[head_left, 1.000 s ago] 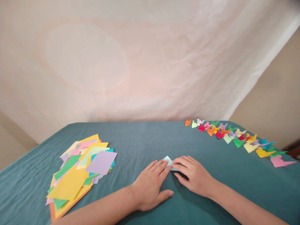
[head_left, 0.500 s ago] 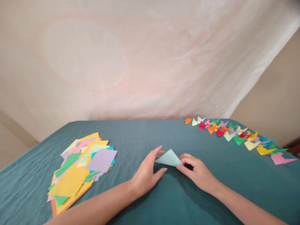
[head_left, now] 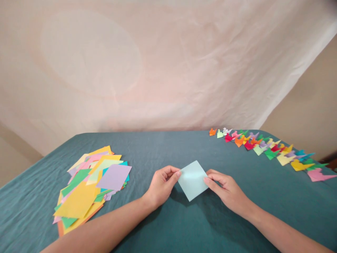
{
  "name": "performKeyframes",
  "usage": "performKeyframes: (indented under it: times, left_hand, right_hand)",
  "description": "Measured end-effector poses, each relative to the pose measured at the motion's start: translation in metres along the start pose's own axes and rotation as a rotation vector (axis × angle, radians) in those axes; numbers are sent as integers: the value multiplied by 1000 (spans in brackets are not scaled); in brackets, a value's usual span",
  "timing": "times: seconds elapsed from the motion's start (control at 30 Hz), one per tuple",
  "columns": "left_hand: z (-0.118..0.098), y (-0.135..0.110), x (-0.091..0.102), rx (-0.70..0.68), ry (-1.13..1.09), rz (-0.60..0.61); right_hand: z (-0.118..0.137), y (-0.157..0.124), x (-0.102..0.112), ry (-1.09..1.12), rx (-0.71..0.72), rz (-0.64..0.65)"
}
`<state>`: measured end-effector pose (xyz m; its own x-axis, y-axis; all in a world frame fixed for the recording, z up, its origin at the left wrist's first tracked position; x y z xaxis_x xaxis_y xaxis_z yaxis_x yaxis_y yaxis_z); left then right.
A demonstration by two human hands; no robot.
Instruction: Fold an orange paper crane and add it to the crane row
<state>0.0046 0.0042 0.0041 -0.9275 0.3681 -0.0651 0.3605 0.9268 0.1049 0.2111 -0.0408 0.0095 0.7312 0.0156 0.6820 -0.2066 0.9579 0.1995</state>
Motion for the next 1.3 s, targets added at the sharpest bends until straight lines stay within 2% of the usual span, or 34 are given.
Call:
performKeyframes:
  times: [0.17, 0.3, 0.4, 0.57, 0.7, 0.9, 1.13, 1.3]
  left_hand:
    - [0, 0, -1, -14, 17, -17]
    - [3, 0, 3, -63, 127, -33]
    - [0, -1, 7, -208, 283, 9]
    - [-10, -8, 6, -574, 437, 158]
    - [-14, -12, 5, -709, 495, 171]
    - [-17, -14, 4, -759, 516, 159]
    - [-18, -13, 4, -781, 499, 162]
    - [-18, -13, 2, -763, 383, 187]
  right_hand:
    - [0, 1, 3, -67, 29, -50]
    - [-2, 2, 4, -124, 89, -129]
    - [-6, 0, 6, -155, 165, -213]
    - [-8, -6, 10, -261, 324, -395]
    - [-2, -12, 16, -342, 438, -523]
    - [5, -16, 21, -380, 503, -608]
    - [10, -16, 22, -402, 540, -623]
    - [7, -13, 21, -361, 585, -607]
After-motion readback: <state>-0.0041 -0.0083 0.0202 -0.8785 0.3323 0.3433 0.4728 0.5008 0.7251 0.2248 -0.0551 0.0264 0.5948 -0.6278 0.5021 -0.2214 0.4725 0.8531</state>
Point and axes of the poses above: each hand's wrist, its own y-axis towards the middle knuckle, its own x-axis out of the back of the hand, z = x × y, the point moved 2 cm from there along y, towards the middle knuckle, and after that the axes turned 12 degrees about -y, right-handed, at the moved point
